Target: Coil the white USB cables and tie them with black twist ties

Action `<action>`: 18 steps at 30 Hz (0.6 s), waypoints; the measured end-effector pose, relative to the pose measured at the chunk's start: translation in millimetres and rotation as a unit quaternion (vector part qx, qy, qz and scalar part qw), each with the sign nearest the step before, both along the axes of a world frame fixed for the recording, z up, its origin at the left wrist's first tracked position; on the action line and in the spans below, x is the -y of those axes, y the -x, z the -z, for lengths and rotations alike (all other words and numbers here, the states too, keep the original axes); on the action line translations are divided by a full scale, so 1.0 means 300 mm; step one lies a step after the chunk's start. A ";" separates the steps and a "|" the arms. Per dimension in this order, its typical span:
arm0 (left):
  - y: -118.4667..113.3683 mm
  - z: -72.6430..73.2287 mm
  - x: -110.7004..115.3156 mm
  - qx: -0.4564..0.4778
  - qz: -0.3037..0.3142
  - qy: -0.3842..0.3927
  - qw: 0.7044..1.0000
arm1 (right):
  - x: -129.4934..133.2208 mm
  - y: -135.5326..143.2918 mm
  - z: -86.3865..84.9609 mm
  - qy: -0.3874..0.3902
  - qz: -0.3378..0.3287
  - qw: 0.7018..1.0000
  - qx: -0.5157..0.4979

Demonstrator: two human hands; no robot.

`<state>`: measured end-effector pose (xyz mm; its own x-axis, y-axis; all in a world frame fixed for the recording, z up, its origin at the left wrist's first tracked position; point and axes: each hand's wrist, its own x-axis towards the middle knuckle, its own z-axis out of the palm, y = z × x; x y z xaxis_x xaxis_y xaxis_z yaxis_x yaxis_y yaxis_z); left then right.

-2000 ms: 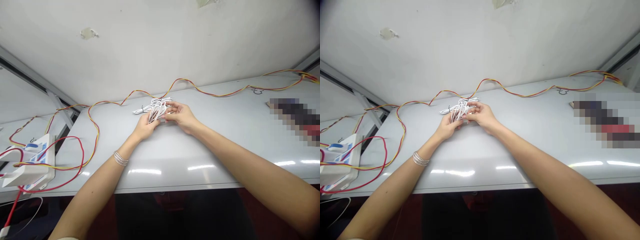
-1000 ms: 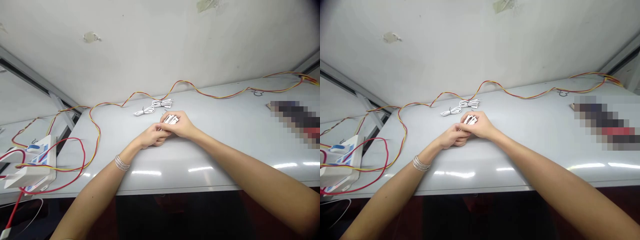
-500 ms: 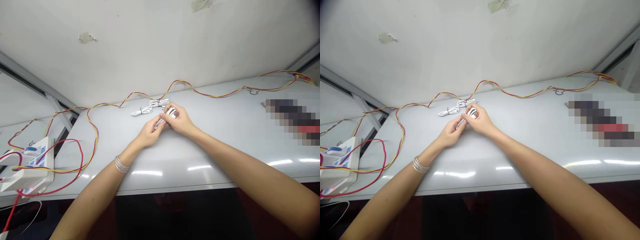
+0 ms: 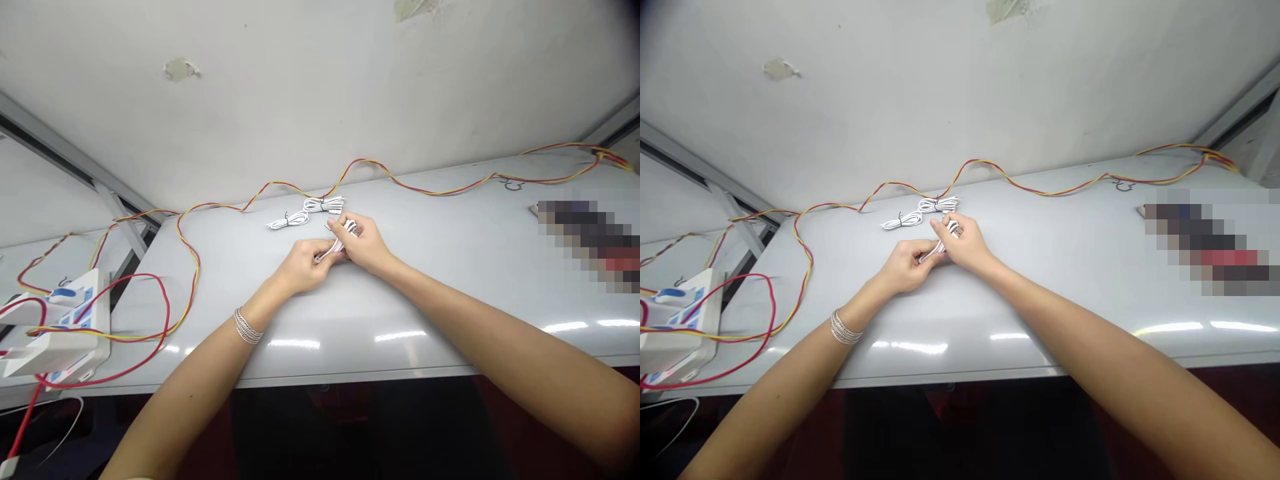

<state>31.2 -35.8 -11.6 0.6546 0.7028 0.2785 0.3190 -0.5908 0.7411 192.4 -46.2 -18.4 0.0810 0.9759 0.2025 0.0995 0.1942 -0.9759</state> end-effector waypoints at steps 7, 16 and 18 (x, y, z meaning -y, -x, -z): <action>-0.021 -0.001 0.024 -0.159 -0.045 -0.062 0.984 | -0.002 0.000 -0.002 0.005 0.010 1.000 -0.008; -0.037 -0.029 0.036 -0.303 -0.061 -0.099 0.946 | -0.010 0.004 0.004 0.027 0.006 1.000 -0.009; -0.035 -0.025 0.030 -0.292 -0.063 -0.097 0.949 | -0.012 -0.003 0.000 0.000 0.003 1.000 0.019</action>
